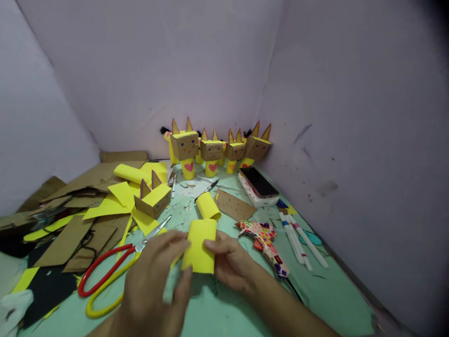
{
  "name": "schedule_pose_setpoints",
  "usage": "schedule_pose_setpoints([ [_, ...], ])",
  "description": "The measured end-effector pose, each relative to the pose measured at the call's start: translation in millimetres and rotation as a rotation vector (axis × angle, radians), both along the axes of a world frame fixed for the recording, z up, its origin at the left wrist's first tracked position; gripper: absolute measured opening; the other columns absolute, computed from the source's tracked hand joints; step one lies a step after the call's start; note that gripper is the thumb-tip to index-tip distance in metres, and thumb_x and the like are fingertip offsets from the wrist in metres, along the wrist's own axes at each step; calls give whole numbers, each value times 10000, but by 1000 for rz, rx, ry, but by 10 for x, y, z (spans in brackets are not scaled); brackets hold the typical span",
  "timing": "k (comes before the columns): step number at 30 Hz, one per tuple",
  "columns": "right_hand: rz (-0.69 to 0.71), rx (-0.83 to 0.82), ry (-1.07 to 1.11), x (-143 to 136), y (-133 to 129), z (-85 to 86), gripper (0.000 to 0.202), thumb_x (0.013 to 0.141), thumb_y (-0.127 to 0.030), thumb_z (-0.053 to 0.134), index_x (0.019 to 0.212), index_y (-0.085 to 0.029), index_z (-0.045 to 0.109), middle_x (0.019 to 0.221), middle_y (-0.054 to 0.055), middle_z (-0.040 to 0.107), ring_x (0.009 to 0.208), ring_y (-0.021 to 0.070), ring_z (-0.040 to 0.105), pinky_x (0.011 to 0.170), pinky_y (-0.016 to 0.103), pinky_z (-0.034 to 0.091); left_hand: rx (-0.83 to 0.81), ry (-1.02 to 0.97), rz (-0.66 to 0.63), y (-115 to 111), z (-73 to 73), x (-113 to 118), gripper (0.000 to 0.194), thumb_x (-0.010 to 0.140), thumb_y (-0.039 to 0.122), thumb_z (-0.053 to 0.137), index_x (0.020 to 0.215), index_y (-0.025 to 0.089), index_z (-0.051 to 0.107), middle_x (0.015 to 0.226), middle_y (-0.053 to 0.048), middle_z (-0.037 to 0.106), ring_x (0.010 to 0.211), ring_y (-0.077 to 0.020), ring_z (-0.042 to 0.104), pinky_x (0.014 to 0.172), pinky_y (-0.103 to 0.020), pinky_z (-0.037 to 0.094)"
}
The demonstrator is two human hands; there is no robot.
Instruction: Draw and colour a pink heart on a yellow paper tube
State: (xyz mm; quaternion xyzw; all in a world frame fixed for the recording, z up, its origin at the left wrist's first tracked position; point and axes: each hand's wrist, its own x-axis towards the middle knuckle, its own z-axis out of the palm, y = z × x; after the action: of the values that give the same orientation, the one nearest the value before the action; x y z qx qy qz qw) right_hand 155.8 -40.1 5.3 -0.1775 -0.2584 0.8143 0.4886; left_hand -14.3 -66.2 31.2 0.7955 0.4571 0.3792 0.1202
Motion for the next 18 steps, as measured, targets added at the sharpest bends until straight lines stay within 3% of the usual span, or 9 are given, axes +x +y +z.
schedule_pose_setpoints([
  [4,-45,150,-111,-36,-42,7,477,597,-309,771,1016,-144,613,928,68,669,843,197,628,819,315,455,-270,-45,74,275,-47,163,302,749,343,606,1005,217,507,946,-46,604,766,-178,593,640,-298,522],
  [8,-53,221,-226,-44,-35,-74,492,622,-343,766,1054,-160,616,908,66,671,789,191,626,794,336,451,-403,-232,141,286,-104,204,507,694,337,643,1135,193,438,957,-51,590,713,-158,593,595,-266,518],
  [10,-62,260,-284,-44,-27,-127,454,664,-361,740,1052,-152,630,891,67,673,751,178,622,743,307,454,-444,-281,95,260,-99,194,458,688,350,647,1085,178,497,880,-42,600,642,-148,580,526,-251,492],
  [14,-121,334,-336,-69,-22,-201,377,679,-390,731,964,-149,675,822,54,680,729,163,613,694,263,449,-279,-354,-60,231,-78,170,160,715,299,650,811,176,618,725,-18,581,629,-139,563,493,-221,447],
  [18,-164,379,-382,-77,-27,-177,292,687,-345,732,919,-172,690,870,55,688,811,181,620,753,277,452,-113,-399,-162,213,-97,159,70,719,200,662,785,183,645,680,-3,553,594,-116,528,471,-200,409],
])
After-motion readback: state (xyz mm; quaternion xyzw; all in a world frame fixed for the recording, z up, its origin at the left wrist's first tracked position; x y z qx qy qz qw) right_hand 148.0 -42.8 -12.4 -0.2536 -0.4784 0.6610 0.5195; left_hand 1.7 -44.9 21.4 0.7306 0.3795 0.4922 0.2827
